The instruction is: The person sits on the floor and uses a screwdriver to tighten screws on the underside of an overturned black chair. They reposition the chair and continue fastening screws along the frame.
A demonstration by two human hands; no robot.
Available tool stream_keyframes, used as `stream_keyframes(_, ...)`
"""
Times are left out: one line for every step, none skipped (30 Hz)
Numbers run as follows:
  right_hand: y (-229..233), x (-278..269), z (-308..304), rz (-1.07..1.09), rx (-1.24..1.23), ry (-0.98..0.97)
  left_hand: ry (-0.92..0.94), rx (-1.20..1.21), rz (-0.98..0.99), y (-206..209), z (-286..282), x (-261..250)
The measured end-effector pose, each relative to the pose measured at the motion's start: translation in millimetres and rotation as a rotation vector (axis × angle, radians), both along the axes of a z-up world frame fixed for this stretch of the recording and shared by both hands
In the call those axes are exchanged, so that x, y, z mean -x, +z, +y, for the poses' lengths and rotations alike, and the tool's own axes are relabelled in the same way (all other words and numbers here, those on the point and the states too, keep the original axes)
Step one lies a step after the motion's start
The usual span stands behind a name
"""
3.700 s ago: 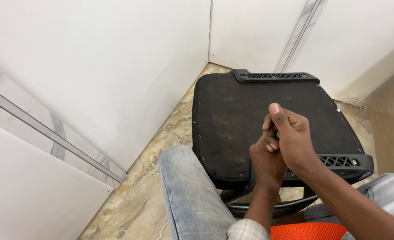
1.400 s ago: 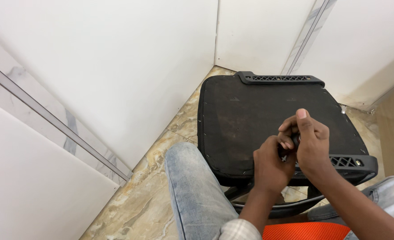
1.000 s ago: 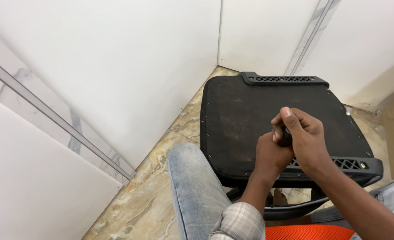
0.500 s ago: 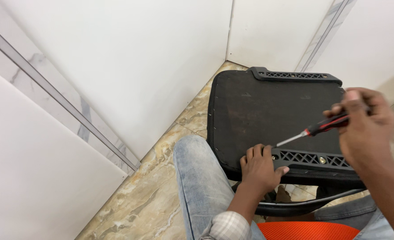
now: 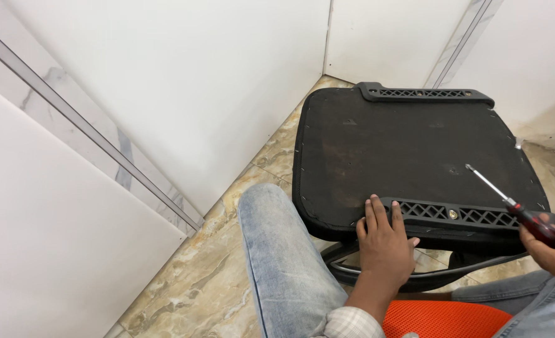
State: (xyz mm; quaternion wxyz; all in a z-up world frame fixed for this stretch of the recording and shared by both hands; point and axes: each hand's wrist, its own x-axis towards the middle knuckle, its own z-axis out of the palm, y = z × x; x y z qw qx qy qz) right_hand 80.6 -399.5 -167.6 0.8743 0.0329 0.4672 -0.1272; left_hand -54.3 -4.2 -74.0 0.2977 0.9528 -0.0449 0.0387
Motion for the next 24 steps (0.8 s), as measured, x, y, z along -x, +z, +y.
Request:
stream_keyframes(2.5,-2.0,-0.2,-0.016,-0.037,-0.034,-0.018,0.016,0.0,-3.3,5.4,-1.2)
stream_keyframes(5.2,-3.3,-1.8,-0.007,-0.05,-0.01,-0.038,0.034,0.0,-5.7,10.6,-3.3)
stream_keyframes(5.0,-3.5,-1.5,-0.006,-0.057,0.002,-0.057,0.051,0.001,-6.9,15.1,-6.0)
stream_keyframes(3.8,-2.5,-1.2,0.005,-0.05,0.024,-0.059,0.048,-0.024,-6.8,20.2,-10.1)
stream_keyframes(0.5,-1.6,0.9,0.018,-0.011,0.054,-0.062,0.046,-0.05,-6.1,26.1,-15.7)
stream_keyframes(-1.9,-0.2,1.8,0.031,0.028,0.088,-0.064,0.046,-0.075,-5.6,31.4,-21.0)
stream_keyframes(-3.1,2.3,2.5,0.041,0.064,0.127,-0.068,0.047,-0.087,-5.1,36.5,-27.3)
stream_keyframes(-5.7,5.9,3.4,0.052,0.122,0.181,-0.071,0.046,-0.098,-5.2,41.8,-33.1)
stream_keyframes(-7.6,9.1,5.7,0.065,0.179,0.241,-0.074,0.045,-0.108,-5.6,46.3,-37.0)
stream_keyframes(-7.2,14.4,8.7,0.077,0.24,0.311,-0.062,0.086,-0.13,-5.7,51.3,-40.1)
stream_keyframes(-4.2,20.3,14.5,0.094,0.328,0.402,-0.05,0.127,-0.151,-6.2,56.9,-42.5)
stream_keyframes(0.4,28.9,20.4,0.111,0.418,0.501,-0.043,0.169,-0.171,-7.5,60.1,-44.4)
stream_keyframes(6.6,38.3,28.9,0.125,0.518,0.603,-0.038,0.172,-0.192,-9.4,64.4,-46.7)
stream_keyframes(16.0,49.0,38.5,0.137,0.621,0.708,-0.038,0.178,-0.213,-11.4,67.8,-49.2)
stream_keyframes(28.1,58.5,50.3,0.151,0.729,0.802,-0.038,0.184,-0.234,-13.3,71.1,-52.5)
stream_keyframes(40.6,68.1,65.5,0.166,0.849,0.896,-0.046,0.171,-0.228,-15.3,75.2,-56.1)
stream_keyframes(57.4,74.9,80.3,0.172,0.95,0.976,-0.055,0.158,-0.223,-16.8,79.4,-60.1)
stream_keyframes(76.7,76.9,96.3,0.177,1.057,1.054,-0.058,0.145,-0.22,-17.0,84.0,-65.7)
stream_keyframes(97.1,77.5,111.8,0.179,1.163,1.128,-0.083,0.133,-0.205,-16.4,89.4,-72.2)
stream_keyframes(116.0,76.4,127.3,0.19,1.272,1.2,-0.106,0.121,-0.19,-15.1,95.2,-79.5)
stream_keyframes(132.9,74.2,142.5,0.203,1.374,1.261,-0.129,0.108,-0.175,-13.1,99.8,-85.9)
stream_keyframes(148.5,70.4,155.8,0.231,1.47,1.323,-0.125,0.116,-0.11,-9.3,103.5,-93.6)
stream_keyframes(162.3,64.8,167.0,0.314,1.549,1.436,-0.12,0.123,-0.045,-4.3,106.9,-101.7)
stream_keyframes(170.7,59.9,178.5,0.389,1.611,1.54,-0.114,0.129,0.02,1.3,110.0,-108.5)
